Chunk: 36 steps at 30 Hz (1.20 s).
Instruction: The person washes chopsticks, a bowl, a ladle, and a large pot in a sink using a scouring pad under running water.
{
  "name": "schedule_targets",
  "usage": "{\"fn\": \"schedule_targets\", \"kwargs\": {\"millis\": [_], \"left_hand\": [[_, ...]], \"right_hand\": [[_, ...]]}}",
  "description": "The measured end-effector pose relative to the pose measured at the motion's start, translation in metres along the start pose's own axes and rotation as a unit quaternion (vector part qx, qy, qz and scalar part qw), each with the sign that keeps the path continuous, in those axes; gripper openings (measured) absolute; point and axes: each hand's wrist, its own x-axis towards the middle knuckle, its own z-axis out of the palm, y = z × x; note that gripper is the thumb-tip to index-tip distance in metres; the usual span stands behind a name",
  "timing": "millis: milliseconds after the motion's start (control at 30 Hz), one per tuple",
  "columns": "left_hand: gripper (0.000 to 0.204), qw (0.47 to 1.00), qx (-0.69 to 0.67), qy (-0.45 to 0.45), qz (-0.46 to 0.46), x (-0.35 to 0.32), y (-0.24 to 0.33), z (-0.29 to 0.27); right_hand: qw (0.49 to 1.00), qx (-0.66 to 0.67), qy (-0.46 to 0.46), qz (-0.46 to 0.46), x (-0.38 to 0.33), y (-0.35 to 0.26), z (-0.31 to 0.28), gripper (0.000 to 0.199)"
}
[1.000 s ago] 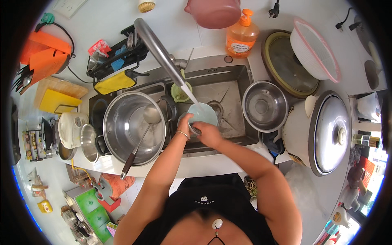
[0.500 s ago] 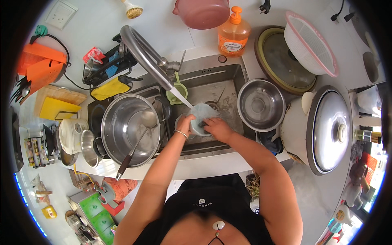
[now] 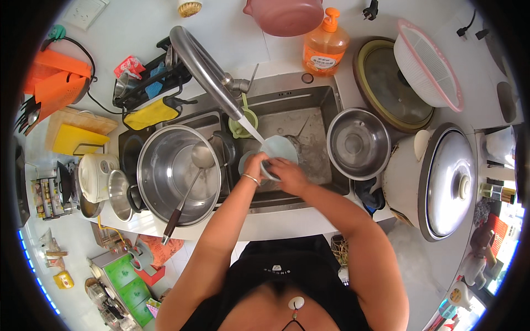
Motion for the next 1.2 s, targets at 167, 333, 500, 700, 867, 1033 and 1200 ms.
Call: {"fn": "schedule_targets", "kwargs": {"millis": [167, 333, 500, 700, 867, 1033, 1200], "left_hand": [[0.038, 0.996, -0.054, 0.07, 0.019, -0.026, 0.01, 0.021], [0.032, 0.996, 0.078, -0.039, -0.036, -0.005, 0.02, -0.002], [0.037, 0.995, 0.028, 0.075, 0.068, -0.007, -0.003, 0.02], [0.039, 0.997, -0.018, 0.074, 0.001, -0.024, 0.015, 0.025], [0.039, 0.998, 0.01, -0.002, -0.07, 0.007, -0.001, -0.002], [0.043, 0.994, -0.026, 0.107, 0.017, -0.015, -0.005, 0.02], [0.04, 0.988, 0.087, -0.053, -0.118, -0.023, 0.031, 0.007]], "right_hand": [[0.99, -0.027, -0.093, 0.098, 0.006, -0.001, 0.003, 0.028], [0.965, -0.203, -0.037, -0.163, -0.01, 0.038, -0.013, 0.034], [0.97, 0.106, 0.017, 0.218, 0.018, -0.025, 0.009, 0.028], [0.993, -0.079, -0.085, -0.006, -0.007, 0.026, -0.012, 0.027], [0.999, -0.049, -0.017, -0.001, -0.006, 0.004, -0.005, 0.028], [0.987, -0.043, -0.121, 0.097, -0.003, 0.01, 0.005, 0.039], [0.974, -0.182, -0.052, -0.122, -0.015, 0.028, -0.025, 0.036]]}}
